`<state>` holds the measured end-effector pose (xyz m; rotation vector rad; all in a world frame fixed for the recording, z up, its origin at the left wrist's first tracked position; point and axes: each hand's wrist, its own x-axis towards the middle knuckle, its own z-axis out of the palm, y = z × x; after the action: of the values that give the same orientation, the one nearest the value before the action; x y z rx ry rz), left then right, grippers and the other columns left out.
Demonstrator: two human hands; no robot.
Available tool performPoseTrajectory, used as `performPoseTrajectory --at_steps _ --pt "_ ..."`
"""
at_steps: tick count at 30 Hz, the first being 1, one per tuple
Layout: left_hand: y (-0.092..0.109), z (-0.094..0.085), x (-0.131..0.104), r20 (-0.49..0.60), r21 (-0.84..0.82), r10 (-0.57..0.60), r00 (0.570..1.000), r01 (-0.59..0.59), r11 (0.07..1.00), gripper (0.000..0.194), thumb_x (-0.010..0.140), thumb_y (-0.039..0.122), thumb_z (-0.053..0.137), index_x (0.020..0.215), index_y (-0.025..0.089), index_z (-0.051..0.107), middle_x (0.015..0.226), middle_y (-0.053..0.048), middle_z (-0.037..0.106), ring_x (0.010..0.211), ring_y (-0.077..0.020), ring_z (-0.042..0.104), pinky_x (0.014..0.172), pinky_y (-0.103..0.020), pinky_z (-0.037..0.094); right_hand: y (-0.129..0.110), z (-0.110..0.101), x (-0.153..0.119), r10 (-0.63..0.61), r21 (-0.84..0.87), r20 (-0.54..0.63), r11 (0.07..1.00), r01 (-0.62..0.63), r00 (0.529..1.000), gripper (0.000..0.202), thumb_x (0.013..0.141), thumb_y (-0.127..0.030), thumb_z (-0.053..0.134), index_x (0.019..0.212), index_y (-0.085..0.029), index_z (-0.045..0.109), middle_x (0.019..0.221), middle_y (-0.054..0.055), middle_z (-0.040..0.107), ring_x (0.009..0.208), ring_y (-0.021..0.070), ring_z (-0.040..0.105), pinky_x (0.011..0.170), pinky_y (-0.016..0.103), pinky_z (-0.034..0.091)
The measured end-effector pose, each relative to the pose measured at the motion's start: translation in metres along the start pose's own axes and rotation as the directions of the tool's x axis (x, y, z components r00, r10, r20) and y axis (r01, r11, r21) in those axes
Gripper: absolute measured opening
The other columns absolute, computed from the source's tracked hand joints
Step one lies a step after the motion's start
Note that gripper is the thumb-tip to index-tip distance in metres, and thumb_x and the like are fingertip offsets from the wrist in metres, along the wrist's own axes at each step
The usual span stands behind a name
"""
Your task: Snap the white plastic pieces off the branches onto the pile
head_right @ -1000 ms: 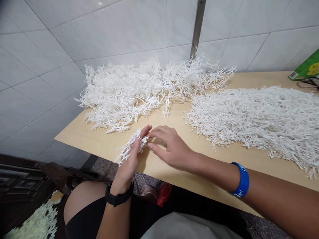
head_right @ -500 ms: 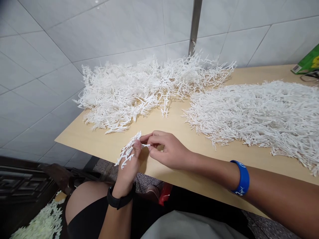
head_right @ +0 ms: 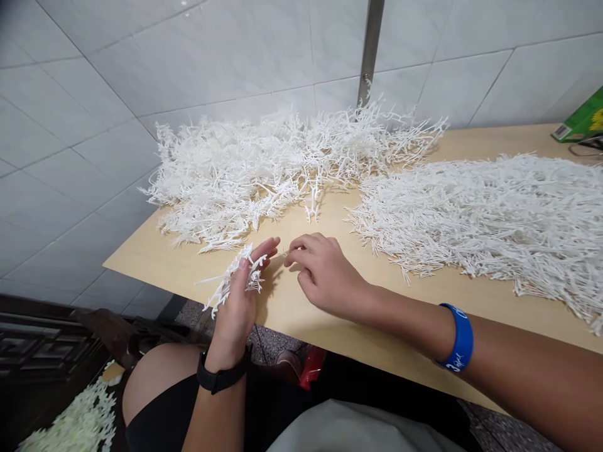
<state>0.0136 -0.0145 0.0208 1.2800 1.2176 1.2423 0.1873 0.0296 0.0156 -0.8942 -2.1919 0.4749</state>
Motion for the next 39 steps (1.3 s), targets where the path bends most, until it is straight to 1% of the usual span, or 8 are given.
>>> performPoseTrajectory --at_steps 6,9,12,19,24,29,32,39 --pt "0.005 0.0 -0.002 0.167 0.136 0.001 0.986 -0.024 0.99 0.049 0.103 0.046 0.026 0.146 0.03 0.044 0.156 0.002 0.039 0.147 -0.0167 0.03 0.123 -0.033 0.019 -0.009 0.0 0.003 0.014 0.408 0.023 0.913 -0.022 1.0 0.015 0.09 -0.021 0.06 0.103 -0.02 0.066 0.106 0.009 0.065 0.1 0.0217 0.06 0.09 0.037 0.047" --pt "0.005 0.001 -0.003 0.194 0.207 0.029 0.98 -0.07 0.976 0.049 0.103 0.045 0.029 0.148 0.03 0.041 0.158 0.002 0.036 0.147 -0.0161 0.029 0.123 -0.032 0.019 -0.011 -0.001 0.006 0.097 0.517 0.101 0.846 -0.135 0.99 0.009 0.088 -0.026 0.065 0.088 -0.018 0.067 0.093 0.006 0.063 0.086 0.0181 0.06 0.08 0.032 0.049" --pt "0.003 0.001 -0.003 0.187 0.229 0.044 0.981 -0.087 0.969 0.049 0.103 0.044 0.028 0.148 0.029 0.042 0.156 0.002 0.039 0.145 -0.0166 0.033 0.122 -0.033 0.022 -0.011 -0.002 0.007 0.128 0.559 0.144 0.808 -0.187 0.981 0.018 0.09 -0.028 0.062 0.075 -0.018 0.063 0.085 0.004 0.061 0.081 0.0168 0.058 0.075 0.03 0.048" --pt "-0.006 -0.001 0.001 0.037 0.273 0.062 0.997 -0.07 0.96 0.044 0.1 0.049 0.037 0.116 0.024 0.07 0.128 -0.004 0.068 0.127 -0.0225 0.056 0.115 -0.037 0.035 -0.013 -0.002 0.006 0.096 0.571 0.2 0.797 -0.195 0.975 0.023 0.089 -0.018 0.05 0.066 -0.018 0.052 0.091 0.006 0.063 0.079 0.0162 0.057 0.073 0.03 0.046" --pt "-0.016 -0.004 0.006 -0.219 -0.143 -0.051 0.974 0.02 0.99 0.056 0.097 0.06 0.034 0.092 0.019 0.071 0.079 -0.006 0.076 0.091 -0.0234 0.072 0.098 -0.042 0.05 -0.012 -0.005 0.003 0.012 0.5 0.146 0.862 -0.084 0.989 0.025 0.087 -0.014 0.048 0.062 -0.02 0.044 0.072 0.001 0.053 0.064 0.0131 0.049 0.061 0.027 0.042" --pt "-0.013 -0.002 0.005 -0.09 -0.108 -0.013 0.996 0.003 0.994 0.049 0.099 0.057 0.034 0.118 0.026 0.068 0.129 -0.005 0.067 0.125 -0.022 0.057 0.112 -0.04 0.038 -0.002 -0.006 0.003 0.027 0.208 0.033 0.978 -0.033 0.999 0.014 0.089 -0.012 0.048 0.083 -0.018 0.06 0.096 0.008 0.059 0.088 0.0197 0.056 0.08 0.034 0.046" --pt "-0.011 0.0 0.004 -0.062 -0.093 0.009 0.998 -0.015 0.996 0.051 0.099 0.058 0.032 0.125 0.03 0.065 0.139 -0.003 0.06 0.134 -0.0238 0.049 0.116 -0.042 0.034 0.0 -0.004 0.003 0.014 0.086 0.015 0.996 -0.015 1.0 0.02 0.087 -0.007 0.047 0.092 -0.018 0.063 0.105 0.01 0.06 0.099 0.0235 0.056 0.088 0.04 0.045" --pt "0.001 -0.003 -0.001 0.144 0.145 0.032 0.989 -0.053 0.988 0.046 0.101 0.051 0.031 0.142 0.037 0.05 0.153 0.005 0.044 0.145 -0.0204 0.035 0.123 -0.039 0.022 -0.009 0.002 0.004 0.0 0.333 0.056 0.943 -0.019 0.998 0.015 0.089 -0.027 0.065 0.101 -0.02 0.068 0.105 0.009 0.064 0.1 0.0217 0.06 0.09 0.036 0.048"
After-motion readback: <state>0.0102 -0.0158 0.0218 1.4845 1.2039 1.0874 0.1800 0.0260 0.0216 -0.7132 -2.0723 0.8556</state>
